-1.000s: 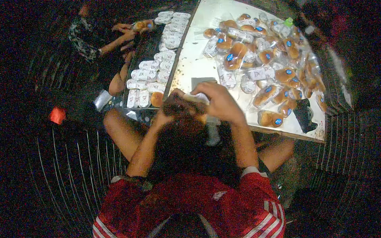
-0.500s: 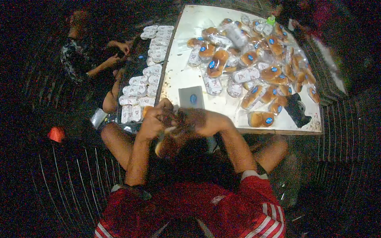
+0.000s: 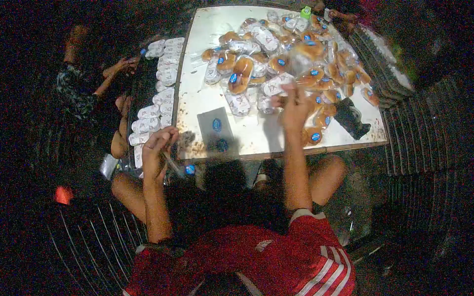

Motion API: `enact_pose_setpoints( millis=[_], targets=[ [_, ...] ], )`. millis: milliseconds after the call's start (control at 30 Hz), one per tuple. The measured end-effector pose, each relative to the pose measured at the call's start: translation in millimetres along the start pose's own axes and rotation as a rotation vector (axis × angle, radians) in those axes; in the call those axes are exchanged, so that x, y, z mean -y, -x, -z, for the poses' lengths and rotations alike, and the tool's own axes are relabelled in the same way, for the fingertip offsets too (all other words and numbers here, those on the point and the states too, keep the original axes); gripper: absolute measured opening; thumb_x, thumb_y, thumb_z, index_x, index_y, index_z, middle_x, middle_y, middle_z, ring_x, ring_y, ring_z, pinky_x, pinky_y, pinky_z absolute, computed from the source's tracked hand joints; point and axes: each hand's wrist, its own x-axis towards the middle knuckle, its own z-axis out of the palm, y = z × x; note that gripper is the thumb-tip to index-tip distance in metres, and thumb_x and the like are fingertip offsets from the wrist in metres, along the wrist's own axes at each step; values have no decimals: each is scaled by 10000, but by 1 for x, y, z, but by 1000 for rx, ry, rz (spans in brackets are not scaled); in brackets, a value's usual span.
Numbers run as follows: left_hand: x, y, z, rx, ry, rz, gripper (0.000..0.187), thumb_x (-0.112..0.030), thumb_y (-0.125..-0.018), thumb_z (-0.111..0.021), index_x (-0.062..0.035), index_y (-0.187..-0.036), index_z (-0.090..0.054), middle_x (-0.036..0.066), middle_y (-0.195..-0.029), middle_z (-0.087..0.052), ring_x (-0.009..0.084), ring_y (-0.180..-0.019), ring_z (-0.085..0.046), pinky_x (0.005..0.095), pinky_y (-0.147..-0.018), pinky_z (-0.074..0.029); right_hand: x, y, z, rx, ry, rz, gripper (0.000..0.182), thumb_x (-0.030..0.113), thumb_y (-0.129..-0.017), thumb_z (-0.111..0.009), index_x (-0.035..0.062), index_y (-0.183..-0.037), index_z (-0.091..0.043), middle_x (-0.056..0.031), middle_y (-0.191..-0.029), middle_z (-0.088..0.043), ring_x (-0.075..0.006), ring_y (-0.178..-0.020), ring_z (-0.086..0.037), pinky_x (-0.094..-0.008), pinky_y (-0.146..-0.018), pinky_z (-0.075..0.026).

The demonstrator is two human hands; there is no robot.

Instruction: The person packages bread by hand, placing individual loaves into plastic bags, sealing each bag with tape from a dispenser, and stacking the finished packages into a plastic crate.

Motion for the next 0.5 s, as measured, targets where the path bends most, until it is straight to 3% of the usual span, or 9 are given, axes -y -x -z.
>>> enact_pose_setpoints(
  millis=[33, 67, 133, 200, 267, 333, 367, 400, 500],
  targets=[
    [1, 3, -6, 40, -29, -16, 93, -20, -906, -678, 39, -977, -669, 164, -1130, -670, 248, -1081, -665, 348, -980, -518, 1, 17, -18, 107, -120, -37, 298, 242, -1016, -570, 12, -1201, -610, -87, -982, -675, -151, -719, -682, -254, -590, -555],
    [-2, 9, -17, 34, -54, -18, 51, -12, -899, -679, 38, -893, -691, 144, -1130, -671, 230, -1030, -669, 350, -978, -511, 3, 33, -34, 296, -36, -171, 289, 207, -981, -615, 26, -1206, -611, -78, -1026, -669, -169, -775, -682, -289, -681, -560],
    [-2, 14, -20, 123, -152, -31, 48, -10, -896, -682, 35, -891, -699, 130, -1112, -672, 204, -979, -664, 337, -949, -513, -26, 69, -64, 806, 87, 306, 316, 185, -905, -639, 31, -1181, -643, -78, -984, -692, -245, -902, -668, -354, -809, -521],
    [2, 17, -13, 148, -175, -6, 82, 22, -892, -662, 33, -965, -696, 106, -1035, -680, 158, -870, -648, 300, -863, -526, -5, 106, -99, 1140, 531, 297, 308, 133, -839, -742, -8, -1103, -671, -91, -984, -698, -162, -850, -656, -327, -787, -531],
    [-16, 22, -16, 108, -314, 41, 121, 27, -894, -638, 26, -1006, -685, 93, -1000, -686, 147, -855, -650, 279, -806, -531, -2, 122, -113, 1085, 465, -49, 283, 158, -844, -756, -14, -1056, -684, -90, -970, -699, -152, -832, -657, -328, -766, -535],
    [-21, 28, 8, 25, -541, 137, 168, 14, -902, -593, 16, -1056, -660, 57, -909, -691, 127, -794, -640, 244, -687, -519, 4, 118, -119, 1133, 111, -89, 258, 202, -878, -757, -9, -1016, -700, -85, -938, -704, -130, -820, -655, -303, -743, -535],
    [-14, 28, 17, 80, -537, -4, 138, -24, -912, -599, 13, -1030, -660, 50, -871, -684, 123, -767, -625, 255, -660, -503, 17, 129, -127, 1031, 2, -196, 216, 172, -892, -735, -12, -999, -698, -78, -893, -708, -114, -821, -650, -276, -730, -527],
    [-6, 27, 25, 135, -527, -144, 121, -61, -922, -604, 10, -1003, -659, 44, -833, -676, 119, -740, -611, 265, -634, -487, 24, 129, -131, 1016, 57, -47, 191, 159, -896, -734, -3, -993, -702, -50, -830, -700, -118, -810, -649, -256, -722, -522],
    [-35, 43, 14, 75, -592, 78, 206, -194, -948, -630, 10, -956, -659, 61, -840, -677, 115, -729, -601, 279, -621, -467, 41, 135, -135, 1097, 122, -593, 184, 183, -890, -745, 20, -961, -697, -3, -792, -667, -82, -733, -595, -262, -654, -489]
  ],
)
